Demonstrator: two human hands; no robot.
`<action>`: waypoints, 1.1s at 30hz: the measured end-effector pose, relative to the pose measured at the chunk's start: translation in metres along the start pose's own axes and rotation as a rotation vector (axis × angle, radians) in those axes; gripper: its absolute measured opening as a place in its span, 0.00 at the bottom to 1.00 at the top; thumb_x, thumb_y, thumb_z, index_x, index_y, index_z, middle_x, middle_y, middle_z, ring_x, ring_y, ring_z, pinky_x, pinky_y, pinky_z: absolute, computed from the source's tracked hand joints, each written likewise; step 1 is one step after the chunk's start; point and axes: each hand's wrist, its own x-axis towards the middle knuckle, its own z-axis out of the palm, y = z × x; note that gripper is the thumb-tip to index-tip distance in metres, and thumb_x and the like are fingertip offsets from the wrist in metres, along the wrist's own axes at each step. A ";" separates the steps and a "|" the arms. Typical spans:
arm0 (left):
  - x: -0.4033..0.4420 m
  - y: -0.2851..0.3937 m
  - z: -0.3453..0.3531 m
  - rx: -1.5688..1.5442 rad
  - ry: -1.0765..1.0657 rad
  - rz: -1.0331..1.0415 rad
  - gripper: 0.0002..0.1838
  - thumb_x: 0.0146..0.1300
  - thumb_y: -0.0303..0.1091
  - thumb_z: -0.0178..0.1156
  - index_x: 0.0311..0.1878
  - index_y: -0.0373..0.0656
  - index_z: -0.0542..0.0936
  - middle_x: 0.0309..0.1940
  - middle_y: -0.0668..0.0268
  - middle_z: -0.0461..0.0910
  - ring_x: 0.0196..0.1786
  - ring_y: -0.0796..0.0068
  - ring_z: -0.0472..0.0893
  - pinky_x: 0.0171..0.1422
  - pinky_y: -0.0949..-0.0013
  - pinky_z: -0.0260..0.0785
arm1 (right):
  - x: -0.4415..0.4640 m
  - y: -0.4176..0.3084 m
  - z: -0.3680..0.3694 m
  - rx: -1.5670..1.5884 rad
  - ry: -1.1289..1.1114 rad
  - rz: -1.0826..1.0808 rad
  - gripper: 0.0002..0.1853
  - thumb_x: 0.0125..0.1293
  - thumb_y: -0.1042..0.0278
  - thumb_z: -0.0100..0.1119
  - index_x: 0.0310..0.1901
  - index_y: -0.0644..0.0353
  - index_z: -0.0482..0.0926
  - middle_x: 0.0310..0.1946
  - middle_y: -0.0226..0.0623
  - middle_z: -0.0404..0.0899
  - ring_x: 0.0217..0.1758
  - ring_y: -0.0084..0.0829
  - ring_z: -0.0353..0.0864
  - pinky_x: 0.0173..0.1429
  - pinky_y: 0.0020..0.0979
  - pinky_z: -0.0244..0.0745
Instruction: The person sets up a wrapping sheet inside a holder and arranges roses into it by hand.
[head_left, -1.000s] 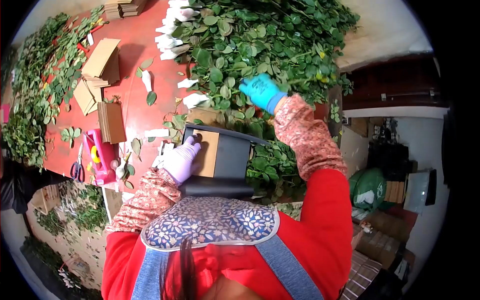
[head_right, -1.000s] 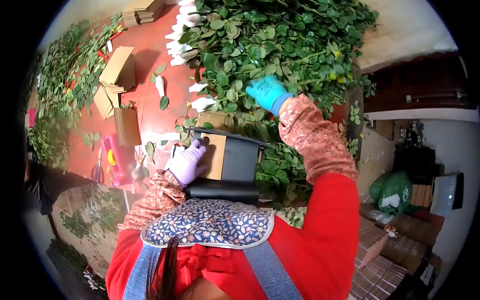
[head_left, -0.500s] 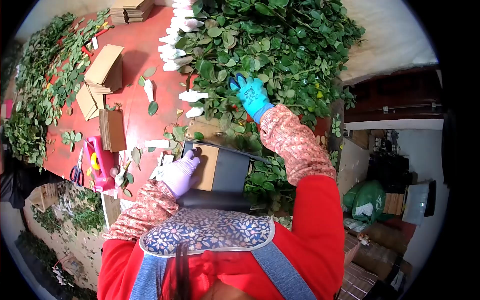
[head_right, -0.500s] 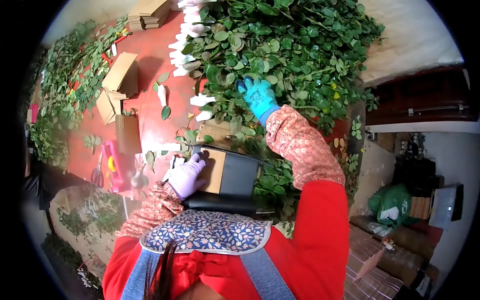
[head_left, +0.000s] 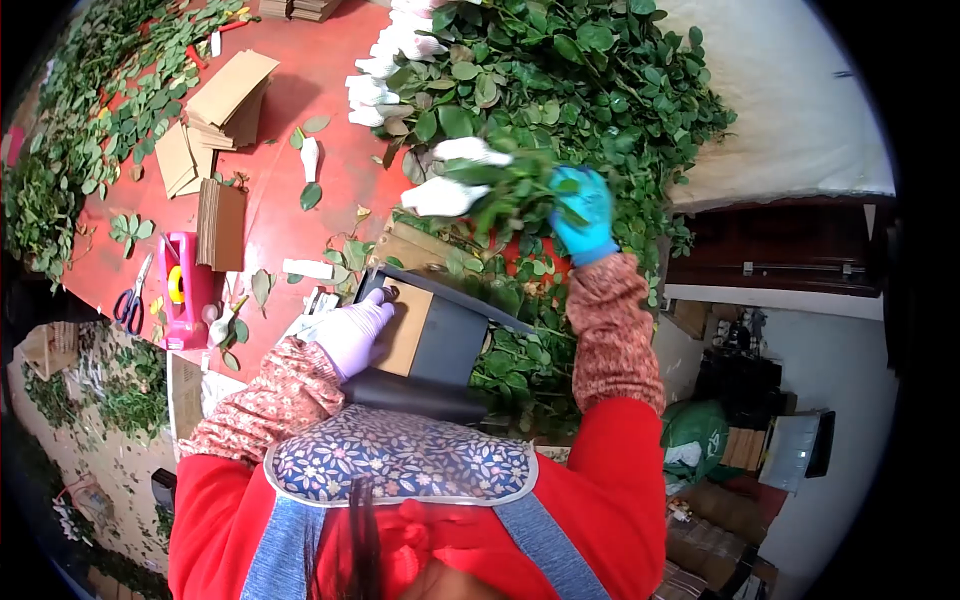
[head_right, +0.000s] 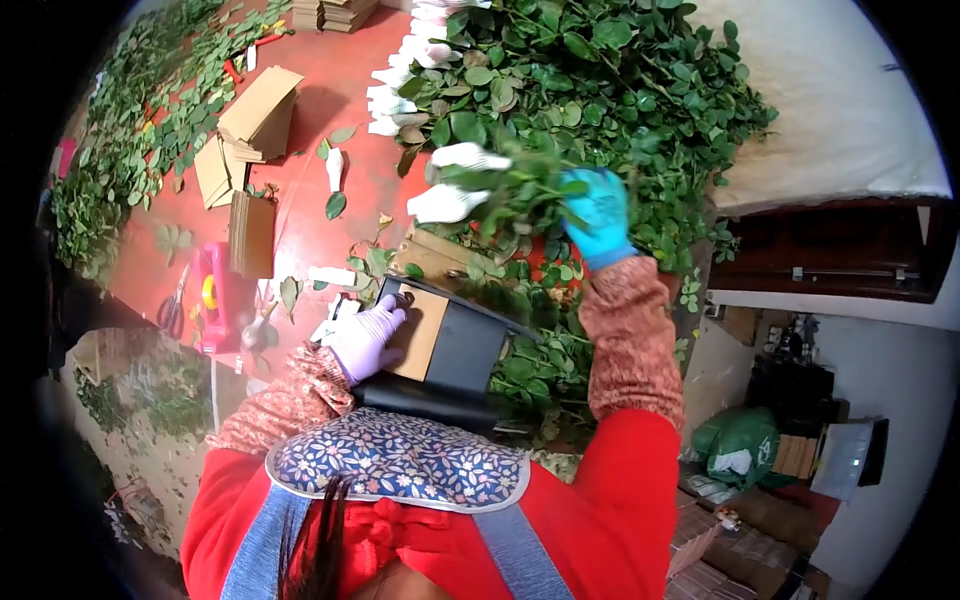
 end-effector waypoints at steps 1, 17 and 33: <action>-0.001 -0.002 0.009 -0.081 0.074 0.006 0.29 0.57 0.32 0.67 0.63 0.43 0.72 0.52 0.50 0.76 0.45 0.47 0.81 0.50 0.54 0.75 | -0.015 0.017 -0.014 0.461 0.102 0.311 0.18 0.58 0.64 0.67 0.51 0.53 0.82 0.49 0.34 0.82 0.53 0.40 0.80 0.62 0.42 0.72; 0.006 -0.055 0.035 -0.738 0.023 -0.029 0.18 0.72 0.34 0.56 0.62 0.40 0.73 0.43 0.58 0.82 0.47 0.68 0.82 0.54 0.62 0.75 | -0.059 -0.179 -0.118 0.953 -1.206 0.689 0.12 0.59 0.69 0.61 0.45 0.58 0.81 0.30 0.45 0.81 0.30 0.42 0.80 0.36 0.41 0.74; -0.004 -0.032 -0.003 0.002 0.346 0.142 0.19 0.61 0.20 0.57 0.55 0.47 0.78 0.53 0.61 0.78 0.50 0.57 0.83 0.50 0.64 0.78 | -0.132 -0.162 -0.018 0.796 -1.274 0.103 0.14 0.49 0.76 0.61 0.41 0.63 0.79 0.29 0.52 0.79 0.31 0.55 0.78 0.35 0.49 0.72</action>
